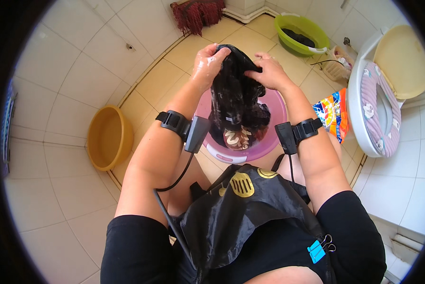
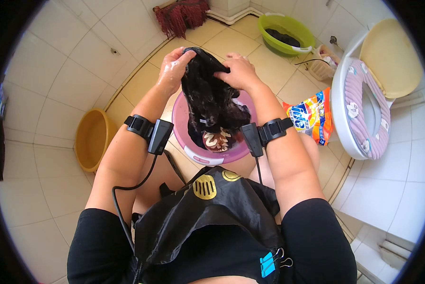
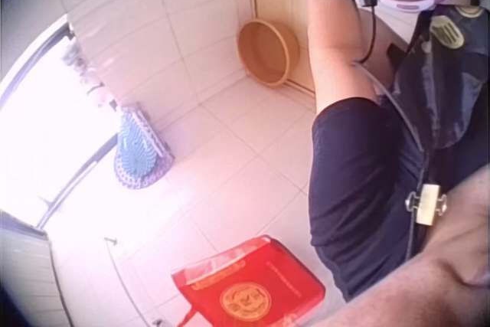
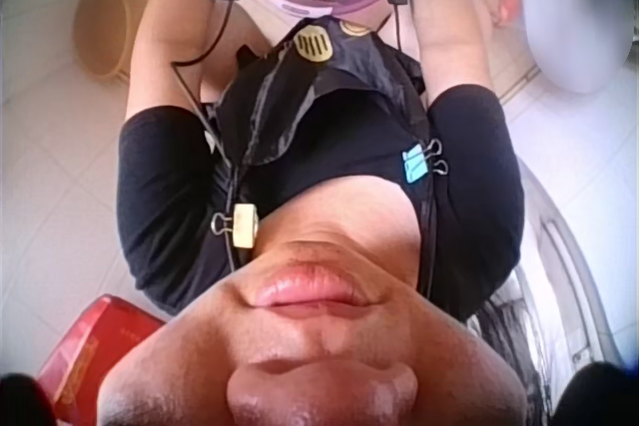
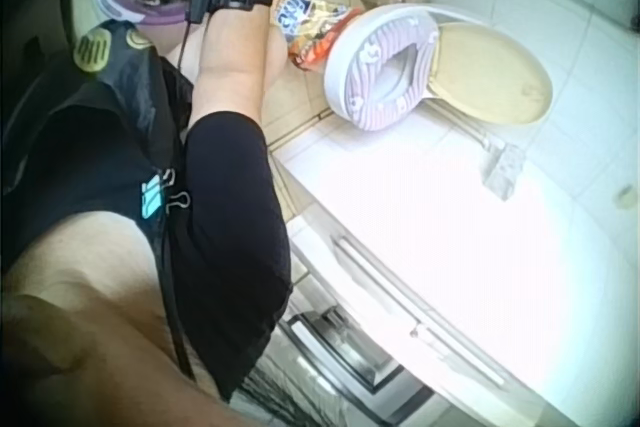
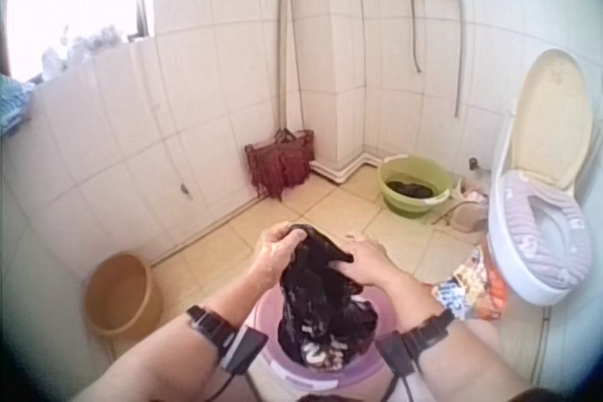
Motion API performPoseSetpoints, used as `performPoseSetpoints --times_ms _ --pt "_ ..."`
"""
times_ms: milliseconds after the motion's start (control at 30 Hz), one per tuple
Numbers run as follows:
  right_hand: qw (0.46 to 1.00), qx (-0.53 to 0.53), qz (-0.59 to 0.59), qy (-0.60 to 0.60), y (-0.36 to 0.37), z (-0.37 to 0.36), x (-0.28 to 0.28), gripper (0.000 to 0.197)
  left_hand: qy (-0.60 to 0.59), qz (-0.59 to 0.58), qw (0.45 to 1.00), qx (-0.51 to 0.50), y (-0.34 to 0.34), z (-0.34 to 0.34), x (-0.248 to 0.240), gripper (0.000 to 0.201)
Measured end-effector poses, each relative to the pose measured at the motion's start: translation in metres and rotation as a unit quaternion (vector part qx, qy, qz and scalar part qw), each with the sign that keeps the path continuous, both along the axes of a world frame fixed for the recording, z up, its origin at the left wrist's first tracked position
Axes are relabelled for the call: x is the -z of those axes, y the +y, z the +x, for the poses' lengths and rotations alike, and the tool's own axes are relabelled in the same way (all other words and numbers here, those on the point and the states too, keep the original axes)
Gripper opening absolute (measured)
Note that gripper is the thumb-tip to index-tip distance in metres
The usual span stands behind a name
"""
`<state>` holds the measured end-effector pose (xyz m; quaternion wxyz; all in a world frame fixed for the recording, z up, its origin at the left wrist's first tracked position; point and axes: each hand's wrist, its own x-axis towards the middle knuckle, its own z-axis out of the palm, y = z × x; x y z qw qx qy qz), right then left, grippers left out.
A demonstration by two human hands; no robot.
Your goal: Hand washing black clothing in a bucket with detergent in a bathroom.
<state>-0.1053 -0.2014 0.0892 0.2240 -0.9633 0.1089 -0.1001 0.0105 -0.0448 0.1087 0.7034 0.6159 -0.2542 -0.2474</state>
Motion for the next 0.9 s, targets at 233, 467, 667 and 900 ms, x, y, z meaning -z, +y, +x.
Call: performPoseSetpoints --times_ms 233,467,667,900 --pt "0.801 0.046 0.540 -0.253 0.010 0.014 0.004 0.020 0.248 -0.163 0.955 0.011 -0.009 0.012 0.009 0.008" --pt "0.907 -0.038 0.102 -0.406 0.098 0.027 -0.001 0.020 0.177 -0.115 0.976 -0.063 -0.015 0.016 0.064 0.018" --pt "0.917 0.099 0.131 -0.364 0.070 0.027 0.016 0.027 0.278 -0.039 0.955 -0.099 -0.035 -0.029 0.029 0.035" --pt "0.947 0.157 0.155 -0.233 0.050 0.024 0.017 0.036 0.182 0.029 0.971 -0.150 -0.047 -0.041 0.056 0.035"
